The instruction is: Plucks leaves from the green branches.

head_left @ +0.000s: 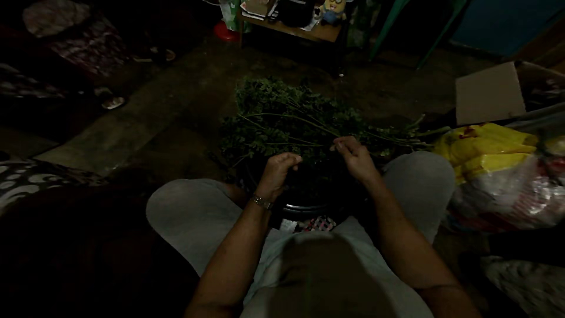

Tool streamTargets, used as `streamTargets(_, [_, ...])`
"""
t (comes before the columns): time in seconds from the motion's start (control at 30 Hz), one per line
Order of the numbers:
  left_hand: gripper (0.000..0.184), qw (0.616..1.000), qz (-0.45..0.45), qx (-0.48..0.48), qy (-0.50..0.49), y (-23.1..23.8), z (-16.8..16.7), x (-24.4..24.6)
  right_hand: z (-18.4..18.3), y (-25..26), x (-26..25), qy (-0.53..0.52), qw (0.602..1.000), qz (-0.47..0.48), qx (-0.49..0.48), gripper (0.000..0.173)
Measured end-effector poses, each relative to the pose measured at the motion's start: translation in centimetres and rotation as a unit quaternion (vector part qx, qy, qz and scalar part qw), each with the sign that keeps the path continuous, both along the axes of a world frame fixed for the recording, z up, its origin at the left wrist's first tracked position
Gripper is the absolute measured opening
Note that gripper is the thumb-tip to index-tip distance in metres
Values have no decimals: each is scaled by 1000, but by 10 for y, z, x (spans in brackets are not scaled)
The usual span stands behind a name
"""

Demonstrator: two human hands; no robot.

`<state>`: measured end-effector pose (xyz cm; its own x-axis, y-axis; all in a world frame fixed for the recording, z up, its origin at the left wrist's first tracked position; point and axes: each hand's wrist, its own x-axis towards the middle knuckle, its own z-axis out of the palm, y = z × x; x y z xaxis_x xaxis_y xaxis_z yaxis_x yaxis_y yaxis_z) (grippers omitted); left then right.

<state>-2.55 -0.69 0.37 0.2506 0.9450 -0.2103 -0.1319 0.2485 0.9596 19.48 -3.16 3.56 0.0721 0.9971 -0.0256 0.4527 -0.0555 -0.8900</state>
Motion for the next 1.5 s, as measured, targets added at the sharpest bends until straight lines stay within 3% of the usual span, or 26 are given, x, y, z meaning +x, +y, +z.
streamTargets(0.1, [21,1000,-1,-3,0,0,1,0,-4,0,-5,-8,999,39,-1,33])
streamTargets(0.23, [20,1000,0,-4,-5,0,0,2,-10,0,-12,-13,998,60,26,21])
streamTargets(0.43, [19,999,-25,1,37,-4,1,6,-7,-1,-18,-16,1000,-4,-8,22])
streamTargets(0.63, [22,999,7,-41,-33,-2,0,6,3,0,-5,25,998,-55,-29,28])
streamTargets(0.73, [21,998,12,-44,-49,-1,0,6,3,-1,-3,40,999,8,-29,36])
streamTargets(0.9, [24,998,9,-48,-44,-3,2,8,-9,-3,-21,52,994,91,14,26])
streamTargets(1.0, [24,998,1,-42,-42,-3,0,8,-9,-5,-25,70,995,72,16,13])
streamTargets(1.23, [22,999,-11,-30,-20,-2,0,6,8,-6,-8,63,996,54,-41,11])
streamTargets(1.5, [19,999,15,-44,-2,-1,3,4,10,-2,6,59,998,-10,-36,12])
